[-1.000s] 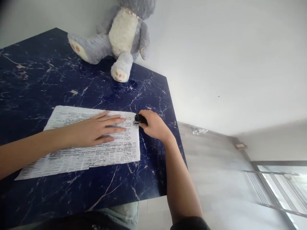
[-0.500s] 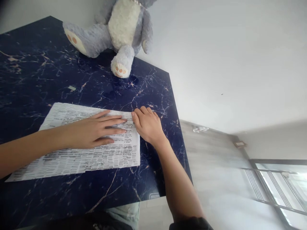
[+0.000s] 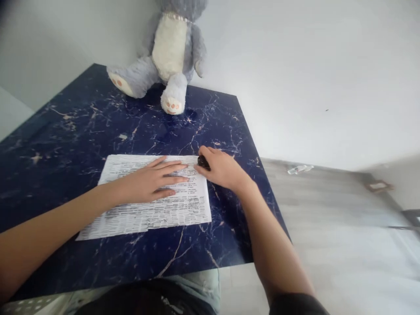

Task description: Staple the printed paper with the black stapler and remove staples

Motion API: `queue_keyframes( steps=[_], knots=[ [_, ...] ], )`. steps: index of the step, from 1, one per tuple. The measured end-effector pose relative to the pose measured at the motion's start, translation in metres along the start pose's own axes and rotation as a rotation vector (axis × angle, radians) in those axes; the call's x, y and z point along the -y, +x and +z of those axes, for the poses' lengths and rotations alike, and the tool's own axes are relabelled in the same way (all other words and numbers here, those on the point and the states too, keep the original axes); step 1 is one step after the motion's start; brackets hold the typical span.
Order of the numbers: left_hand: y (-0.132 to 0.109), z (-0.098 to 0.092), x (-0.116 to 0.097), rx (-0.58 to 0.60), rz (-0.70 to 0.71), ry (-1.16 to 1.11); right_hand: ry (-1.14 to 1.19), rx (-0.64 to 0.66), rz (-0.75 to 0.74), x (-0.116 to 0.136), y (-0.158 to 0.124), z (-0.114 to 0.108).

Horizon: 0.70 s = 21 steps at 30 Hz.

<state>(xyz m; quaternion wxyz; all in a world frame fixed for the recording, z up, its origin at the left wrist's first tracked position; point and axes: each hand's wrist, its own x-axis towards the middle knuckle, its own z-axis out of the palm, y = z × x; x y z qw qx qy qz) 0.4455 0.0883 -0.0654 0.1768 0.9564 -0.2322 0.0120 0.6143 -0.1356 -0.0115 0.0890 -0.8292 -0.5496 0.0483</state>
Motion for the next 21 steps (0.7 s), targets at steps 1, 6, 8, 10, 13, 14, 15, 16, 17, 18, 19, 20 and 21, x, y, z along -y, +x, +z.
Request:
queue_keyframes(
  steps=[1, 6, 8, 10, 13, 14, 15, 16, 17, 18, 19, 20, 21],
  knots=[
    [0.0, -0.001, 0.0, 0.009, 0.001, -0.017, 0.059, 0.023, -0.036, -0.008, -0.001, -0.004],
    [0.001, -0.003, 0.001, -0.006, -0.015, -0.187, 0.174, 0.064, -0.132, -0.035, -0.001, -0.008],
    [0.001, -0.003, 0.001, -0.036, -0.028, -0.285, 0.157, 0.038, -0.052, -0.041, -0.002, -0.006],
    [0.001, -0.005, 0.001, -0.068, -0.048, -0.373, 0.077, -0.026, 0.098, -0.044, -0.002, -0.004],
    [0.0, -0.008, 0.0, -0.1, -0.078, -0.447, -0.088, -0.208, 0.359, -0.042, -0.003, -0.006],
    [-0.001, -0.009, 0.0, -0.112, -0.095, -0.471, -0.108, -0.294, 0.423, -0.038, -0.003, -0.008],
    [-0.001, -0.01, 0.0, -0.132, -0.124, -0.503, -0.097, -0.384, 0.46, -0.033, -0.002, -0.01],
    [-0.002, -0.01, 0.002, -0.167, -0.167, -0.543, -0.051, -0.462, 0.466, -0.025, -0.001, -0.012],
    [-0.002, -0.009, 0.004, -0.223, -0.221, -0.588, 0.024, -0.506, 0.437, -0.015, -0.001, -0.012],
    [-0.001, -0.009, 0.008, -0.296, -0.279, -0.644, 0.118, -0.504, 0.381, -0.004, 0.001, -0.011],
    [0.0, -0.007, 0.011, -0.385, -0.332, -0.714, 0.215, -0.463, 0.31, 0.008, 0.002, -0.008],
    [0.002, -0.006, 0.015, -0.475, -0.374, -0.802, 0.302, -0.397, 0.233, 0.021, 0.004, -0.004],
    [0.003, -0.004, 0.019, -0.554, -0.404, -0.904, 0.368, -0.322, 0.162, 0.033, 0.005, 0.003]
  ],
)
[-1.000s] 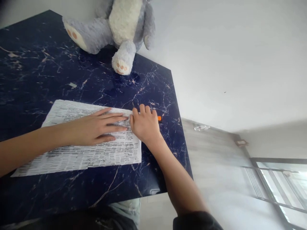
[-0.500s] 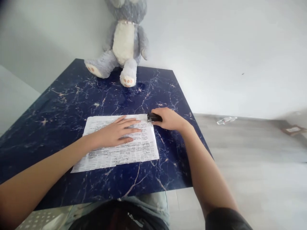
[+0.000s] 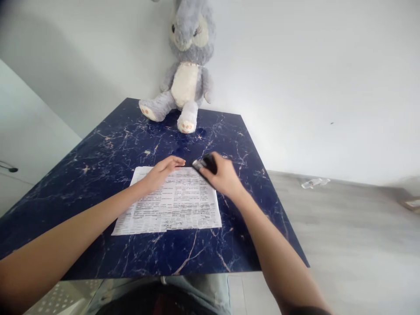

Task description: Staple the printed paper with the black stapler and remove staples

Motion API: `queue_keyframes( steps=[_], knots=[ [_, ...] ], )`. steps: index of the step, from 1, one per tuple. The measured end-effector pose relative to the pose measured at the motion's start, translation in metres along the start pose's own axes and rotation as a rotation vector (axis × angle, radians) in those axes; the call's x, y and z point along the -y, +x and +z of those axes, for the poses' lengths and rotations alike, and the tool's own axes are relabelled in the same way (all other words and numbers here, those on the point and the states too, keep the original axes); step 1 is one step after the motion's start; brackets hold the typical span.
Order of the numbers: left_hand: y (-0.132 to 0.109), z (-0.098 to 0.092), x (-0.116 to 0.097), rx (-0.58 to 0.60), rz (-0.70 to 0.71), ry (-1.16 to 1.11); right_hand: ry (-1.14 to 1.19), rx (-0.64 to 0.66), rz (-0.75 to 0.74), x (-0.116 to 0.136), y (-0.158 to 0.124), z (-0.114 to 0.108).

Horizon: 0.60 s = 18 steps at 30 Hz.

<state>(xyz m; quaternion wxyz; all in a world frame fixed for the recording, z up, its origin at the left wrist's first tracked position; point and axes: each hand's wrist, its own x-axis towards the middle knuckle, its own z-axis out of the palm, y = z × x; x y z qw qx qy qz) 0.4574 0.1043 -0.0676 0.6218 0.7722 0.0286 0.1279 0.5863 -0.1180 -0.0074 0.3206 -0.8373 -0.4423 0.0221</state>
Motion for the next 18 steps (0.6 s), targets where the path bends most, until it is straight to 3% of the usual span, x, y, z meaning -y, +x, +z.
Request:
queue_keyframes(
  steps=[3, 5, 9, 11, 18],
  knots=[
    [0.007, -0.001, 0.007, -0.081, -0.074, -0.286, 0.093, 0.172, -0.094, 0.017, -0.006, 0.026],
    [0.009, -0.001, 0.008, -0.076, -0.102, -0.352, 0.169, 0.261, -0.139, 0.018, -0.007, 0.03],
    [0.008, -0.001, 0.006, -0.063, -0.101, -0.355, 0.445, 0.652, -0.204, 0.001, 0.001, 0.004],
    [0.007, 0.0, 0.005, -0.065, -0.105, -0.353, 0.562, 0.785, -0.19, -0.011, 0.005, -0.008],
    [0.006, 0.0, 0.001, -0.077, -0.112, -0.365, 0.65, 0.8, -0.129, -0.033, 0.008, -0.006]
  ],
)
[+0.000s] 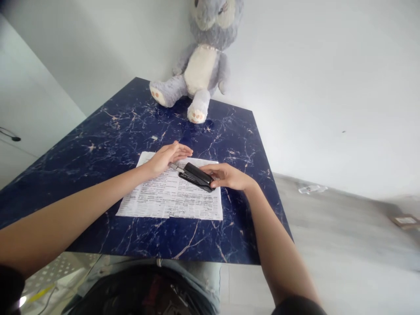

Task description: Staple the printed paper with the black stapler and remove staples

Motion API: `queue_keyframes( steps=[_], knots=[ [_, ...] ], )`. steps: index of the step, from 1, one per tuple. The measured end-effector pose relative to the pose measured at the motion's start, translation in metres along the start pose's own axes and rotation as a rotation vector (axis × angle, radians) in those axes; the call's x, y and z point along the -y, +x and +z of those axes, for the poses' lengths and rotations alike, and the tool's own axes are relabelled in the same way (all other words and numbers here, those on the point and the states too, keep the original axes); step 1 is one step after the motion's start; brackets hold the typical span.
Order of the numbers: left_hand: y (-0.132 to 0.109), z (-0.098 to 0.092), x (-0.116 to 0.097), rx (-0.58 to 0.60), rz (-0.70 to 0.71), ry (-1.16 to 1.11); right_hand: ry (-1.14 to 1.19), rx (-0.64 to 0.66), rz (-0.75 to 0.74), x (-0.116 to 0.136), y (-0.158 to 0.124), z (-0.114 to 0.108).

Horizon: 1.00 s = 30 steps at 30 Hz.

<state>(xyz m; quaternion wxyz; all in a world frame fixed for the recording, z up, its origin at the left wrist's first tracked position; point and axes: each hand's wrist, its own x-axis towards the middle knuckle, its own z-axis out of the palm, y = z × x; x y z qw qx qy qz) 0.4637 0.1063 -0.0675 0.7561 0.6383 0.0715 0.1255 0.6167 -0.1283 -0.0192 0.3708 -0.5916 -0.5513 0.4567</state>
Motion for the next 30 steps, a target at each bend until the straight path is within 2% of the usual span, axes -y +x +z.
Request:
queue_keyframes(
  steps=[3, 9, 12, 15, 17, 19, 22, 25, 28, 30],
  knots=[
    [0.0, 0.0, 0.0, -0.005, -0.01, -0.033, -0.118, -0.06, -0.049, 0.003, 0.004, 0.008],
    [0.0, -0.001, -0.004, -0.019, -0.039, -0.094, -0.554, -0.261, -0.184, 0.014, 0.022, 0.048],
    [-0.001, -0.006, -0.01, -0.023, -0.088, -0.209, -0.793, -0.379, -0.214, 0.013, 0.025, 0.06],
    [-0.002, -0.012, -0.014, 0.119, -0.218, -0.361, -1.099, -0.499, -0.202, 0.013, 0.024, 0.058],
    [-0.003, -0.014, -0.015, 0.215, -0.277, -0.422, -1.232, -0.507, -0.188, 0.015, 0.024, 0.055],
    [-0.004, -0.014, -0.015, 0.227, -0.262, -0.438, -1.301, -0.493, -0.178, 0.018, 0.023, 0.054],
    [-0.004, -0.01, -0.014, 0.171, -0.204, -0.395, -1.327, -0.507, -0.174, 0.022, 0.022, 0.055],
    [-0.003, -0.007, -0.014, 0.096, -0.13, -0.314, -1.237, -0.621, -0.177, 0.023, 0.022, 0.057],
    [-0.005, -0.009, -0.018, -0.142, 0.067, -0.097, -0.934, -0.777, -0.129, 0.018, 0.022, 0.055],
    [-0.01, -0.009, -0.022, -0.299, 0.224, 0.131, -0.729, -0.764, -0.056, 0.012, 0.024, 0.053]
  ],
)
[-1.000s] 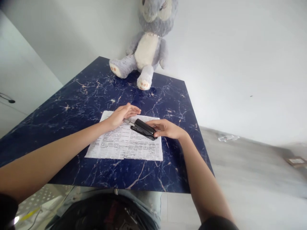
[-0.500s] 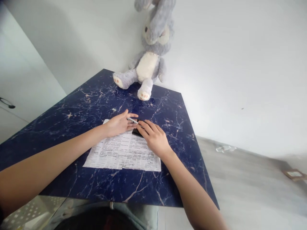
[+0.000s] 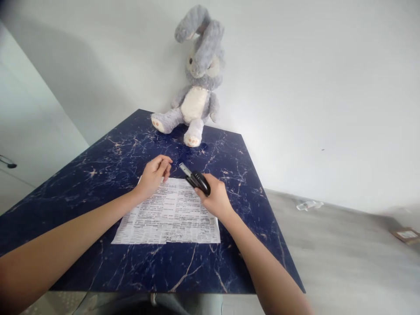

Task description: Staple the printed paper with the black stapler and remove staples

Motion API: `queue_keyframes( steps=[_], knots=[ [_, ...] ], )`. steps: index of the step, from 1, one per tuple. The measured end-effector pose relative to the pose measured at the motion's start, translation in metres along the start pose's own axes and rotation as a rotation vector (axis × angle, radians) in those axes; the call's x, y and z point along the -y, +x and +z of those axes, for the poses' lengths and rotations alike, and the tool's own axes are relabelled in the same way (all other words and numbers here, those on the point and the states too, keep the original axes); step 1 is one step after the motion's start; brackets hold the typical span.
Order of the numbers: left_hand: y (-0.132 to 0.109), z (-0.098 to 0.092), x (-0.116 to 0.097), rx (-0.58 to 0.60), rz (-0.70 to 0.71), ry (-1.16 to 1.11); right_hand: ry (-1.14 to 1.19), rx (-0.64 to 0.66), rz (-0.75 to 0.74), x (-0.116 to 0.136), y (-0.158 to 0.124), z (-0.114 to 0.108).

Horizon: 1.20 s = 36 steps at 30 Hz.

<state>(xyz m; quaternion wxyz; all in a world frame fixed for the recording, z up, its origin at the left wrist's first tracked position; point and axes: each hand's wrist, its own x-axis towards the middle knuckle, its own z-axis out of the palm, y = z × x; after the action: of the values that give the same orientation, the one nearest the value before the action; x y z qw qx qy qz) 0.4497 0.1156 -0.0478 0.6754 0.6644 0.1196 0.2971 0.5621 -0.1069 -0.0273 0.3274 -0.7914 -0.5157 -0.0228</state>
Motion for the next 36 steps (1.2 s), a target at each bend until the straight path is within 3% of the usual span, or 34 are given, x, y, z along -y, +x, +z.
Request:
queue_keyframes(
  steps=[4, 6, 8, 11, 14, 17, 21, 24, 28, 31, 34, 36],
  knots=[
    [-0.012, 0.001, -0.011, -0.05, 0.307, 0.374, 0.11, 0.208, 0.01, -0.006, 0.002, 0.007],
    [-0.017, 0.005, -0.012, 0.044, 0.509, 0.523, 0.136, 0.158, -0.081, -0.003, 0.002, 0.008],
    [-0.021, 0.009, -0.01, 0.18, 0.744, 0.625, 0.184, 0.024, -0.178, 0.004, 0.001, 0.006],
    [-0.025, 0.014, -0.008, 0.354, 1.014, 0.731, 0.366, -0.066, -0.212, 0.016, -0.002, 0.002],
    [-0.03, 0.015, -0.012, 0.394, 1.169, 0.789, 0.48, -0.06, -0.188, 0.025, -0.005, 0.001],
    [-0.033, 0.014, -0.02, 0.33, 1.288, 0.792, 0.522, -0.038, -0.162, 0.026, -0.007, 0.004],
    [-0.033, 0.014, -0.025, 0.351, 1.355, 0.742, 0.736, 0.08, -0.162, 0.02, -0.007, 0.006],
    [-0.032, 0.014, -0.024, 0.382, 1.353, 0.712, 0.819, 0.068, -0.194, 0.019, -0.006, 0.005],
    [-0.032, 0.013, -0.021, 0.406, 1.323, 0.724, 0.669, -0.003, -0.2, 0.021, -0.005, -0.002],
    [-0.03, 0.009, -0.021, 0.385, 1.33, 0.787, 0.506, -0.13, -0.144, 0.008, 0.0, -0.012],
    [-0.018, -0.002, -0.021, 0.214, 1.219, 0.861, 0.34, -0.35, 0.033, -0.032, 0.008, -0.024],
    [-0.006, -0.015, -0.018, 0.013, 0.961, 0.995, 0.223, -0.451, 0.153, -0.07, 0.012, -0.029]
  ],
)
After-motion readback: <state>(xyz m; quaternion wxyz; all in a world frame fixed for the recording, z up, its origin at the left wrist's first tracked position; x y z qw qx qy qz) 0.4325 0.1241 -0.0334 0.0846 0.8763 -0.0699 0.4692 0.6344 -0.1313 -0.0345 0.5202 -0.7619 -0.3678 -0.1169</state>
